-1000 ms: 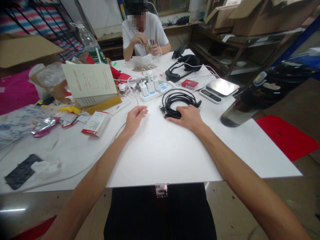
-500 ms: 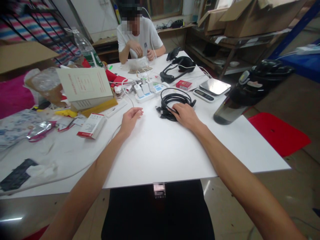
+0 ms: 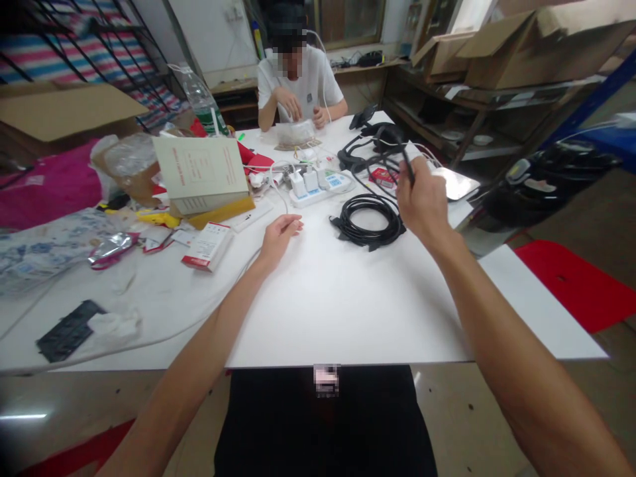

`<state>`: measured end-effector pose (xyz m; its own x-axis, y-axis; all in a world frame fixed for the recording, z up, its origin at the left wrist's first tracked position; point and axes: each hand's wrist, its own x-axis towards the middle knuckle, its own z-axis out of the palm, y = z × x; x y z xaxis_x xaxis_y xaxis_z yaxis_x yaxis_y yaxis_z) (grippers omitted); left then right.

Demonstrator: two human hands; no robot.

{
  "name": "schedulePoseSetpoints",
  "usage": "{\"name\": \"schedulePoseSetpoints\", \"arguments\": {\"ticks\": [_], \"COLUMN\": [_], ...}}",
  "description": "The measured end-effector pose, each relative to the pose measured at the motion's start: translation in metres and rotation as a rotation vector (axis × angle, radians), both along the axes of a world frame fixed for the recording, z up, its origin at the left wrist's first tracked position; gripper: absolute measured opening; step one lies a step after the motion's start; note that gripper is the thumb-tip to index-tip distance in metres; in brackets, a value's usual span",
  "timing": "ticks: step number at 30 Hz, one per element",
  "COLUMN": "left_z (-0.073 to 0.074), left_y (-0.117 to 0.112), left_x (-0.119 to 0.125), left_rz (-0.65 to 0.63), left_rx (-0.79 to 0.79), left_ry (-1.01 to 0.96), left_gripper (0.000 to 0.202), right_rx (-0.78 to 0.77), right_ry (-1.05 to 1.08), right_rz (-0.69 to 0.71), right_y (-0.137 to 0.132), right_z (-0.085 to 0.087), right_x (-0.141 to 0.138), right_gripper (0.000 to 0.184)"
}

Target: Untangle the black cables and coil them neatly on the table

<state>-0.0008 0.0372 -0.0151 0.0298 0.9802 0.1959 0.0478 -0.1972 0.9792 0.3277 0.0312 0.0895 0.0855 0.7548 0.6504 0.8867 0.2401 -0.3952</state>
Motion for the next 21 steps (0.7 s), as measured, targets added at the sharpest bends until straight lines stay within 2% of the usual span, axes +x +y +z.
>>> {"name": "schedulePoseSetpoints", "arguments": {"ticks": [2,5,8,11,14,18,21], "left_z": [0.000,0.001,0.004,0.010,0.014,0.013,0.011], "left_y": [0.000,0.000,-0.003,-0.008,-0.012,-0.011,-0.005], "left_x": [0.000,0.001,0.002,0.002,0.001,-0.002,-0.006], "left_rz": [-0.011,-0.034,-0.073,-0.150,-0.214,-0.247,-0.284], "left_rx": [-0.006,-0.002,0.008,-0.011,-0.053,-0.102,-0.141], "left_ry": [-0.015,-0.029,-0.040,-0.062,-0.090,-0.142,-0.149], "left_gripper": [0.026,0.028,0.035,0.047,0.057,0.060,0.056], "right_rx": [0.129,0.269,0.303,0.179,-0.024,-0.311,-0.501], "right_ry": [0.110,0.241,0.338,0.262,0.124,0.055,-0.021], "right_rz": [-0.008,0.142,0.314,0.409,0.505,0.684,0.832], "right_y": [0.003,-0.001,-0.011,-0.014,-0.003,0.018,0.023], "right_z": [0.035,0.080,0.105,0.109,0.100,0.087,0.086], "right_x": [-0.012,-0.045,-0.086,-0.119,-0.139,-0.145,-0.138], "right_gripper": [0.061,0.071,0.070,0.068,0.064,0.056,0.063]}}
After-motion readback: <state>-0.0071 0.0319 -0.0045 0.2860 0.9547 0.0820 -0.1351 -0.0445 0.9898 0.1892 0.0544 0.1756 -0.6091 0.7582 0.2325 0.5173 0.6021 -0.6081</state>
